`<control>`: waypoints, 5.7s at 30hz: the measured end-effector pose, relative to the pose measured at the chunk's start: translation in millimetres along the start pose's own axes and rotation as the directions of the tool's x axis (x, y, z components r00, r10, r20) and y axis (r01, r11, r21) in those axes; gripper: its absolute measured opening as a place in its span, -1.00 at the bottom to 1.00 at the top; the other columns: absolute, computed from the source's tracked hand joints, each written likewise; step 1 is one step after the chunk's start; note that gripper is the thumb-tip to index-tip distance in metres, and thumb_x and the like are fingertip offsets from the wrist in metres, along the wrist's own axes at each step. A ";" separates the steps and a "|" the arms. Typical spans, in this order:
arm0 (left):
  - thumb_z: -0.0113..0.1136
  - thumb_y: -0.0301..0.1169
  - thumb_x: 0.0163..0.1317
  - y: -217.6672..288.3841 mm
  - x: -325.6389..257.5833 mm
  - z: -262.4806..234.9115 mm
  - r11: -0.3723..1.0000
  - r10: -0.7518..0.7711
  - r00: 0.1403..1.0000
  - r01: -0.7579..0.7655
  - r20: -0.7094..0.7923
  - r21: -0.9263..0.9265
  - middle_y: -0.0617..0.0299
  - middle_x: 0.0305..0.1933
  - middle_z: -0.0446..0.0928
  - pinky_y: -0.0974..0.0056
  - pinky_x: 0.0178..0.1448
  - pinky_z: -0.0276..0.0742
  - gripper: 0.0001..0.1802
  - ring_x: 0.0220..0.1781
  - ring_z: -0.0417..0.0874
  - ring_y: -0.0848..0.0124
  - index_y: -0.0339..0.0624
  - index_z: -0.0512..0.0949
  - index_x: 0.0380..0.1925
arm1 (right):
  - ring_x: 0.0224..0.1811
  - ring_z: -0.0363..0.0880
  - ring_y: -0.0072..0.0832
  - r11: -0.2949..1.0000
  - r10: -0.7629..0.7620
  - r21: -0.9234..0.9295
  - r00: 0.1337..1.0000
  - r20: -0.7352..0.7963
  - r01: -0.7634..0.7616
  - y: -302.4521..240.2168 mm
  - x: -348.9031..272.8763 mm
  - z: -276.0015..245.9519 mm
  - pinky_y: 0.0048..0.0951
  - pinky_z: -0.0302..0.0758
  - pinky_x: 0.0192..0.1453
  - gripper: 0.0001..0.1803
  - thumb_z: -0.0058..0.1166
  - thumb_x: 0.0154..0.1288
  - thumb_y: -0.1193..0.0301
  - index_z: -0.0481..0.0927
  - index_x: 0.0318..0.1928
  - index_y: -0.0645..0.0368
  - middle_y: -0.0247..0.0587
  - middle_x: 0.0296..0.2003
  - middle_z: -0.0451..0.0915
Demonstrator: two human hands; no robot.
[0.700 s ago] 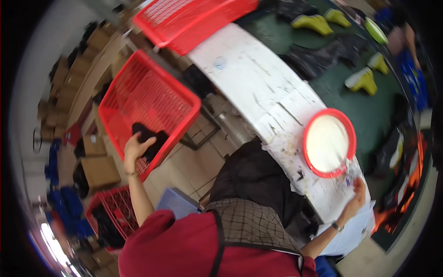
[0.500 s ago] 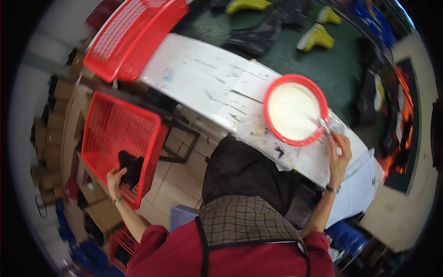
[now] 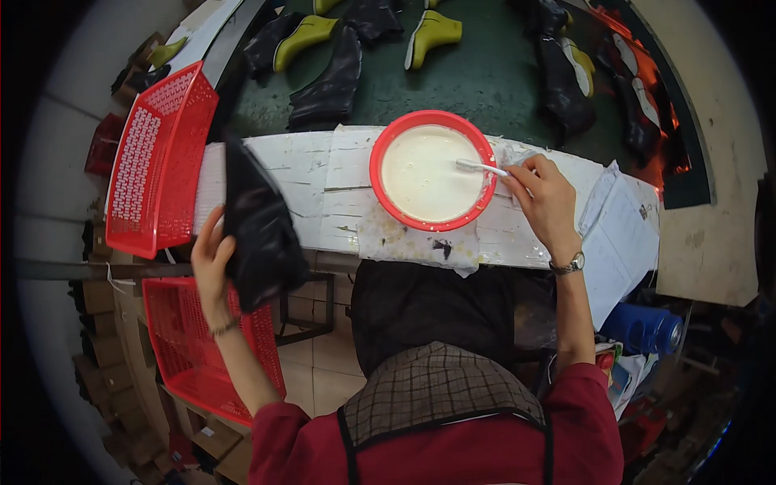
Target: The person applies a white adhesive to the edges of a black boot using a small brush. After finishing the application, the person writes on a document and then transfers multiple black boots from a cardboard box into a red plastic basket.
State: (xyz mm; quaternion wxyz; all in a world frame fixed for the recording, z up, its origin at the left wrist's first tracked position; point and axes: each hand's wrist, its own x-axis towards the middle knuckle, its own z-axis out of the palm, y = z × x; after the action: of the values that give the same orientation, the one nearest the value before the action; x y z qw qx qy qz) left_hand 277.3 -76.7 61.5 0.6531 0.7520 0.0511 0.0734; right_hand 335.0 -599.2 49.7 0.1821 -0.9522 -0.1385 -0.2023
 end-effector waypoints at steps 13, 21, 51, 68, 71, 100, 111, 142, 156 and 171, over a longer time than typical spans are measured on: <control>0.56 -0.09 -0.10 -35.2 85.2 112.2 0.479 0.028 0.996 -0.087 0.084 0.873 -0.43 0.25 0.41 -0.07 0.26 0.50 0.39 0.26 0.51 -0.19 -0.18 -0.18 0.60 | -0.31 0.55 -0.38 0.999 0.039 -0.011 0.996 0.076 -0.039 -24.4 -11.6 -8.1 -0.34 0.49 -0.29 -0.77 0.36 0.19 0.34 0.78 -0.11 0.00 -0.34 -0.38 0.56; 0.19 -0.56 0.32 -31.4 102.6 72.1 0.897 0.164 0.982 -0.187 0.092 0.400 0.08 -0.05 0.68 0.33 0.03 0.58 -0.32 -0.02 0.72 0.36 -0.16 0.29 0.45 | -0.45 0.56 -0.46 0.861 0.283 0.413 0.954 0.095 -0.296 8.8 -31.4 9.5 -0.46 0.45 -0.32 -0.78 0.33 0.27 0.44 0.77 -0.07 0.13 -0.25 -0.38 0.63; 0.43 -0.38 0.21 55.1 10.7 172.7 0.840 -0.423 0.522 0.532 0.741 0.105 0.18 -0.08 0.70 0.37 0.01 0.65 -0.53 -0.12 0.70 0.50 -0.40 0.60 0.08 | -0.35 0.53 -0.66 0.707 0.113 0.696 0.991 0.070 -0.130 -37.7 -6.5 -22.7 -0.57 0.37 -0.35 -0.79 0.40 0.23 0.47 0.78 -0.12 0.20 -0.34 -0.38 0.66; 0.40 -0.43 0.26 87.6 19.7 147.6 0.961 -0.276 0.776 0.228 0.567 0.154 0.29 -0.31 0.70 0.45 -0.16 0.58 -0.81 -0.28 0.65 0.60 -0.36 0.69 -0.23 | -0.32 0.62 -0.60 0.693 -0.038 0.717 0.997 -0.070 0.077 -40.8 5.6 -14.7 -0.62 0.53 -0.28 -0.81 0.44 0.16 0.56 0.80 -0.18 0.23 -0.25 -0.28 0.67; 0.39 -0.43 0.29 91.2 14.4 148.0 0.981 -0.176 0.875 0.192 0.450 0.009 0.29 -0.30 0.70 0.45 -0.17 0.56 -0.82 -0.28 0.64 0.60 -0.35 0.70 -0.21 | -0.34 0.60 -0.61 0.659 -0.022 0.751 0.999 -0.034 0.040 -50.7 1.2 -10.5 -0.61 0.51 -0.30 -0.80 0.45 0.14 0.57 0.80 -0.18 0.22 -0.26 -0.29 0.67; 0.17 -0.75 -0.05 -53.9 39.4 53.1 0.680 0.289 0.938 -0.342 0.191 0.649 -0.14 0.41 0.39 0.04 0.45 0.37 -0.05 0.45 0.41 -0.04 -0.23 0.23 0.48 | -0.39 0.64 -0.32 0.916 0.310 0.255 0.950 0.044 -0.311 -11.8 -11.1 8.1 -0.35 0.49 -0.31 -0.83 0.31 0.30 0.32 0.76 -0.23 0.16 -0.24 -0.37 0.65; 0.23 -0.81 -0.03 11.0 -0.4 141.0 0.723 0.479 0.836 -0.548 0.267 0.420 -0.14 0.42 0.41 0.11 0.49 0.39 -0.12 0.44 0.46 -0.02 -0.35 0.31 0.41 | -0.47 0.54 -0.56 0.721 0.147 0.680 0.988 0.034 -0.131 -72.0 10.0 -0.6 -0.50 0.43 -0.39 -0.89 0.38 0.23 0.44 0.76 -0.25 0.19 -0.29 -0.39 0.65; 0.19 -0.82 0.12 16.0 46.5 196.1 0.511 0.793 0.598 -0.756 0.114 0.409 -0.09 0.43 0.41 0.14 0.51 0.35 -0.19 0.45 0.46 0.12 -0.33 0.29 0.43 | -0.39 0.58 -0.62 0.689 -0.041 0.725 0.998 0.040 -0.001 -71.3 9.0 -20.6 -0.56 0.45 -0.38 -0.84 0.43 0.18 0.50 0.79 -0.21 0.22 -0.32 -0.36 0.67; -0.05 -0.79 -0.16 15.8 26.1 65.3 0.863 -0.059 0.974 0.161 0.220 -0.480 0.00 -0.32 0.56 0.42 -0.78 0.18 -0.31 -0.73 0.37 0.45 -0.46 0.38 0.15 | -0.46 0.62 -0.45 0.930 0.150 0.338 0.988 0.019 -0.148 -15.6 22.8 -9.0 -0.41 0.48 -0.39 -0.88 0.34 0.26 0.36 0.80 -0.24 0.09 -0.34 -0.35 0.70; 0.27 -0.65 -0.03 -8.0 0.0 78.4 0.338 0.105 0.918 0.329 0.383 -0.882 -0.25 -0.29 0.69 0.23 -0.71 0.37 -0.63 -0.58 0.64 0.11 -0.43 0.67 -0.13 | -0.33 0.59 -0.58 0.663 -0.030 0.745 0.997 -0.072 0.074 -38.5 41.1 6.9 -0.53 0.47 -0.24 -0.87 0.37 0.24 0.51 0.79 -0.19 0.19 -0.31 -0.30 0.70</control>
State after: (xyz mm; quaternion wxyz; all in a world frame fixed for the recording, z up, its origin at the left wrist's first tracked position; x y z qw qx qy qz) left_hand 291.4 -152.0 43.0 0.9638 0.2359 -0.0724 -0.1012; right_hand 360.5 -554.1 72.9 0.5540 -0.7839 -0.2315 -0.1581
